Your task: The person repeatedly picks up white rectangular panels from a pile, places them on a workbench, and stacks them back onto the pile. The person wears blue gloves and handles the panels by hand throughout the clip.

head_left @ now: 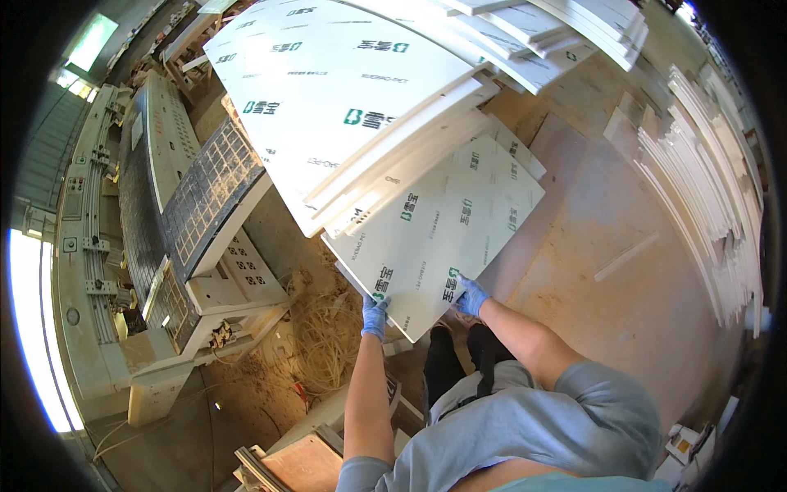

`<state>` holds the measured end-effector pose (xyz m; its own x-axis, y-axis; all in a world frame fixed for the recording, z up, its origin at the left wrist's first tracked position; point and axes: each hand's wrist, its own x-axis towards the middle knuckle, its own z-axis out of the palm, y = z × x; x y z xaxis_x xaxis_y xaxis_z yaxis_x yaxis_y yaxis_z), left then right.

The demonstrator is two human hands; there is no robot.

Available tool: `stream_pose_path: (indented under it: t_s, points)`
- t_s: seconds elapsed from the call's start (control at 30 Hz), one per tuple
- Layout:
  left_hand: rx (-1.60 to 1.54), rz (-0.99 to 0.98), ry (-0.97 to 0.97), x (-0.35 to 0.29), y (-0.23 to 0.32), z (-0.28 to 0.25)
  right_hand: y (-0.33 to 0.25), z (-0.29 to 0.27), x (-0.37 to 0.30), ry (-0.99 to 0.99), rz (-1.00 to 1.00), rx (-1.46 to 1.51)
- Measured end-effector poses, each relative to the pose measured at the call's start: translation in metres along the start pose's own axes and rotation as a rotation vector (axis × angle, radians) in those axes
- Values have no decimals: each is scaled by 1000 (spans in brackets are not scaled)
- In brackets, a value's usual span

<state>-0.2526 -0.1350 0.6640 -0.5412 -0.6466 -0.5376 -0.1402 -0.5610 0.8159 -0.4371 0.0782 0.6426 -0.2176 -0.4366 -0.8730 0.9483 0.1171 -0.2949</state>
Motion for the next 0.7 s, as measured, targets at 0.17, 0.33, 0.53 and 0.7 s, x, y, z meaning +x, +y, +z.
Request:
stream_pose_path:
  t_s: [0.17,0.33,0.53,0.7]
  points:
    - [150,-290,99,-5,43,-33,-20,45,-23,175,-281,-141]
    - [56,-66,102,-14,121,-50,-166,66,-46,538,-1329,-432]
    - [103,591,-47,-21,277,26,-366,184,-154,783,-1898,-1065]
    - [53,534,-50,-1,314,75,-407,208,-140,878,-1501,-1145]
